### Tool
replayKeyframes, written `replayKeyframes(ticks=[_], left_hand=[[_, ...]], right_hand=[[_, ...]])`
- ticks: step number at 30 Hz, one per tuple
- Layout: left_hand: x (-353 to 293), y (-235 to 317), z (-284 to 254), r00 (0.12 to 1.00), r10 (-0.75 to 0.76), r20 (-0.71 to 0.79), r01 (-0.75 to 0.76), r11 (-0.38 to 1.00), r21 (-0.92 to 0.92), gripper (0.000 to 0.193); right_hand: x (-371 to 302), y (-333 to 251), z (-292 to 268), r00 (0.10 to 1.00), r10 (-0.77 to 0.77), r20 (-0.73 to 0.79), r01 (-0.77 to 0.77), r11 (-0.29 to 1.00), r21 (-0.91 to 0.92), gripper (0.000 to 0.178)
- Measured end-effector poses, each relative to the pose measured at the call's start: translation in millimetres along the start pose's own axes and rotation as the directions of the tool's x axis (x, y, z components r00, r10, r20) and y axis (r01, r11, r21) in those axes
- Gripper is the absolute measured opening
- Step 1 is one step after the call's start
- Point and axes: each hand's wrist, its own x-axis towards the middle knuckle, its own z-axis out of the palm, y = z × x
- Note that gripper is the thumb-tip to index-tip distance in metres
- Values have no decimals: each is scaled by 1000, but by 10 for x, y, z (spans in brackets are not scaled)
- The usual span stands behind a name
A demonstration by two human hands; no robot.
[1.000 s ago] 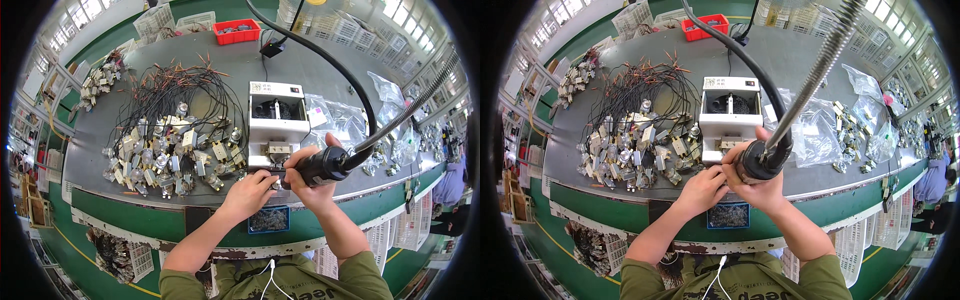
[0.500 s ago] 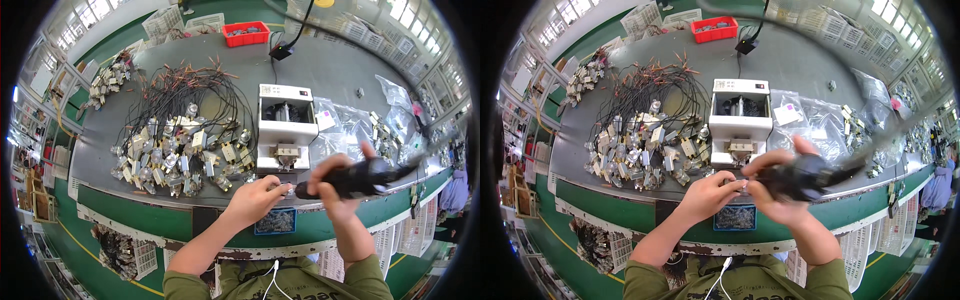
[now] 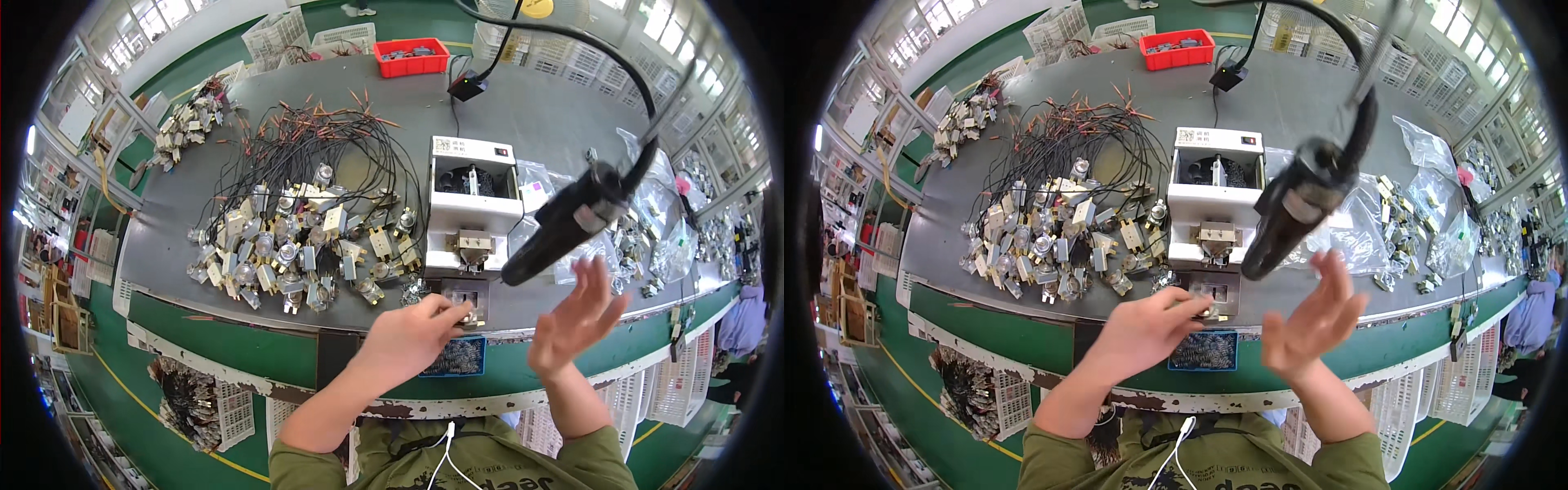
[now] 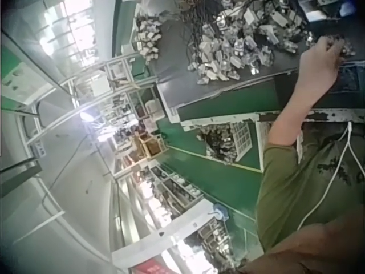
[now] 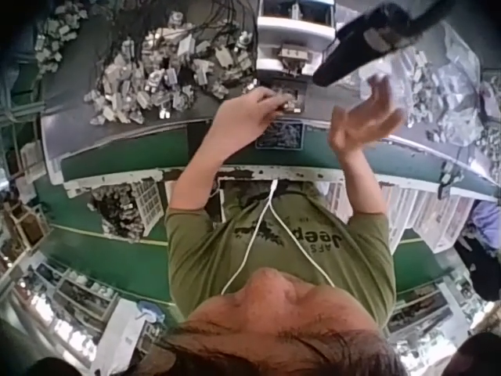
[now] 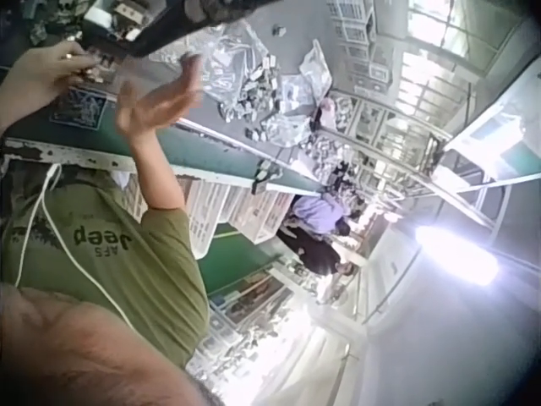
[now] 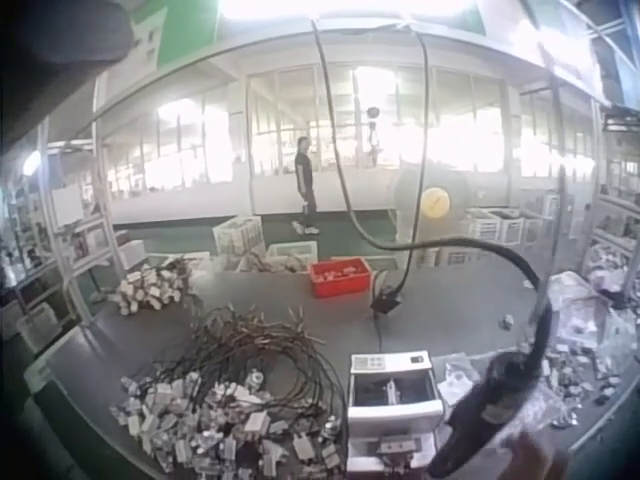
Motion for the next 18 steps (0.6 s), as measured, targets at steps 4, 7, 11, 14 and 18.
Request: replayKeyframes(ticks=[4, 7, 11, 14, 18], left_hand=[[-31, 46, -354, 996, -74, 43, 77, 994, -76, 34], [-106, -21, -351, 1000, -21, -14, 19, 993, -117, 37], [-148, 119, -425, 997, -74, 20, 74, 996, -41, 38], [-185, 195, -394, 997, -68, -35, 71, 994, 83, 37], [-450, 165, -598, 984, -145, -102, 165, 958, 234, 38]], right_hand=[[-165, -222, -32, 718, 275, 640, -404, 913, 61, 65], [-260, -283, 86, 662, 309, 683, -450, 892, 33, 54], [-282, -299, 133, 660, 366, 656, -517, 855, 43, 48], [-320, -328, 178, 593, 467, 656, -683, 724, 102, 45], [-220, -344, 264, 538, 411, 736, -678, 729, 89, 44]])
